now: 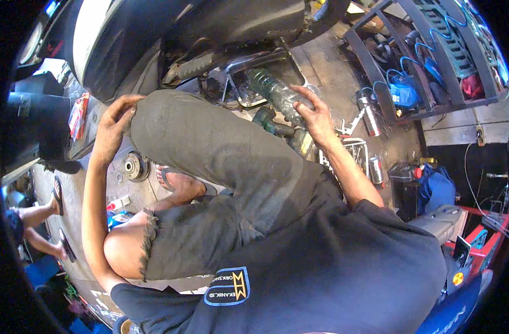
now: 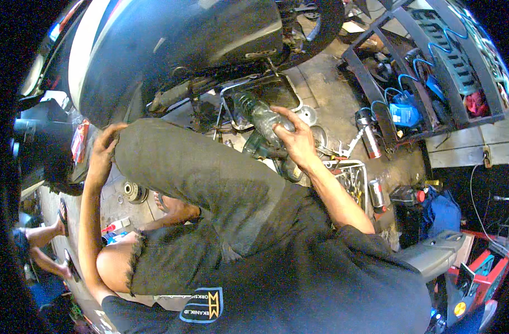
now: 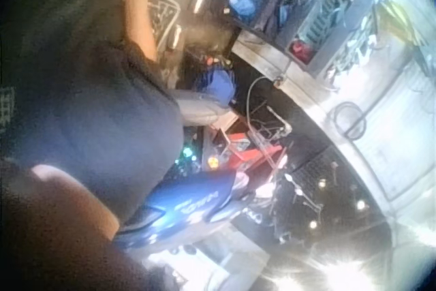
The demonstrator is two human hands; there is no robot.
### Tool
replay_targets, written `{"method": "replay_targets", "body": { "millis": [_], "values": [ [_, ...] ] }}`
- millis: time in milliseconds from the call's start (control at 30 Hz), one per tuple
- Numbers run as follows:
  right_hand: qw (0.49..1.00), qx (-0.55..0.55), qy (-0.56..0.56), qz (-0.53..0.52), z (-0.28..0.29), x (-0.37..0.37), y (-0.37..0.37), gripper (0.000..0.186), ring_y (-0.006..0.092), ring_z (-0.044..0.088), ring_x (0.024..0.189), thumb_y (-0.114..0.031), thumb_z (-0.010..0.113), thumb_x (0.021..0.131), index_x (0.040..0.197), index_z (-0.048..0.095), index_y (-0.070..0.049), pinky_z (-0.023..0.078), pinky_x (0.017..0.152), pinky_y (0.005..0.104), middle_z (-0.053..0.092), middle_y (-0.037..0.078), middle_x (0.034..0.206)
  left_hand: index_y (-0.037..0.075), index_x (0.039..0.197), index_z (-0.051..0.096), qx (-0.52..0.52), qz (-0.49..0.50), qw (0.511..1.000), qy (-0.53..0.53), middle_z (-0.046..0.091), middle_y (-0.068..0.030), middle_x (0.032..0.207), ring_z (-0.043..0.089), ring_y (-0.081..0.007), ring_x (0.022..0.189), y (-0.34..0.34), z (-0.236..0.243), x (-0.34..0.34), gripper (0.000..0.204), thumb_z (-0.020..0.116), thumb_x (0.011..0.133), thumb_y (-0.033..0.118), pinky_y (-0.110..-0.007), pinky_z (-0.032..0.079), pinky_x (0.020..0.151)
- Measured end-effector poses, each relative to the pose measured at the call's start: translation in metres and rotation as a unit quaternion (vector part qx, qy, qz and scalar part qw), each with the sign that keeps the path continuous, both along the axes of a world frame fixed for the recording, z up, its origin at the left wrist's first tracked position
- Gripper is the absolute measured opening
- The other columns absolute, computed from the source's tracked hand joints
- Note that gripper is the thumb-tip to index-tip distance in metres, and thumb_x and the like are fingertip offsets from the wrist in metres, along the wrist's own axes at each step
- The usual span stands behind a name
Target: The person cleans motorcycle transmission components and the engine casing using a brush and liquid, then applies lubricant to the shaft.
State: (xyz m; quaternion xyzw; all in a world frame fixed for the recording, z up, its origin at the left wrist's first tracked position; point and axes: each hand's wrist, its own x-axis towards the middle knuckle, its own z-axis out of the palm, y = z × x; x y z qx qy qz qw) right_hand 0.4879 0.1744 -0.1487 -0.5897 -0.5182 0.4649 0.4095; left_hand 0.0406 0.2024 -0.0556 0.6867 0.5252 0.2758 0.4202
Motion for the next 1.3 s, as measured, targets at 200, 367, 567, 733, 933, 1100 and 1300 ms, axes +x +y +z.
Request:
{"method": "replay_targets", "body": {
  "millis": [200,367,567,733,933,1100,1300],
  "values": [
    [0.996,0.032,-0.040,0.074,0.044,-0.037,0.029,0.041,0.0112,0.063,0.089,-0.012,0.066,0.084,0.125,0.063,-0.010,0.051,0.081,0.0280,0.067,0.009,0.111,-0.003,0.118,0.059,-0.061,0.120,0.990,0.043,0.067,-0.0061,0.108,0.057,-0.0123,0.101,-0.045,-0.052,-0.056,0.031,0.053,0.089,0.005,-0.029,0.043,0.093],
    [0.986,0.086,-0.096,0.108,0.049,-0.058,0.040,0.040,0.0113,0.065,0.081,-0.014,0.069,0.081,0.121,0.065,-0.012,0.053,0.074,0.0286,0.068,0.011,0.105,-0.004,0.114,0.062,-0.171,0.068,0.961,0.204,0.070,-0.0115,0.094,0.061,-0.0147,0.087,-0.070,-0.062,-0.066,0.030,0.056,0.089,0.010,-0.032,0.048,0.082],
    [0.989,0.090,-0.001,0.114,0.023,-0.046,0.037,0.036,0.0116,0.062,0.082,-0.015,0.062,0.089,0.125,0.062,-0.011,0.053,0.071,0.0279,0.065,0.002,0.110,-0.003,0.118,0.060,-0.223,0.007,0.949,0.224,0.067,-0.0135,0.102,0.061,-0.0176,0.096,-0.068,-0.065,-0.067,0.032,0.056,0.092,0.017,-0.031,0.047,0.087],
    [0.994,-0.025,0.087,0.058,0.031,-0.030,0.030,0.034,0.0122,0.061,0.089,-0.009,0.062,0.090,0.124,0.063,-0.010,0.051,0.080,0.0254,0.065,0.002,0.109,-0.001,0.117,0.061,-0.181,-0.004,0.961,0.209,0.068,-0.0101,0.104,0.060,-0.0163,0.098,-0.052,-0.071,-0.081,0.036,0.059,0.095,0.026,-0.032,0.046,0.091],
    [0.994,0.054,0.037,0.091,0.020,-0.031,0.027,0.038,0.0168,0.055,0.112,-0.019,0.059,0.091,0.126,0.061,-0.007,0.042,0.098,0.0319,0.060,0.008,0.126,0.001,0.118,0.062,-0.109,-0.001,0.965,0.239,0.067,-0.0108,0.108,0.060,-0.0172,0.101,-0.052,-0.050,-0.123,0.044,0.059,0.095,0.038,-0.033,0.047,0.091],
    [0.984,0.023,0.154,0.090,0.012,-0.026,0.021,0.048,0.0227,0.064,0.099,-0.029,0.053,0.092,0.133,0.052,-0.003,0.057,0.074,0.0332,0.058,0.015,0.122,0.002,0.119,0.061,-0.066,0.055,0.971,0.224,0.065,-0.0130,0.113,0.060,-0.0230,0.104,-0.069,-0.035,-0.130,0.042,0.057,0.095,0.036,-0.037,0.045,0.094],
    [0.972,0.013,0.203,0.121,0.010,-0.026,0.034,0.054,0.0277,0.060,0.110,-0.031,0.054,0.094,0.138,0.046,0.000,0.053,0.091,0.0419,0.054,0.017,0.131,0.002,0.119,0.060,-0.167,0.030,0.960,0.222,0.068,-0.0121,0.105,0.064,-0.0207,0.092,-0.122,-0.056,-0.146,0.041,0.059,0.094,0.034,-0.036,0.050,0.085]
  ]
}}
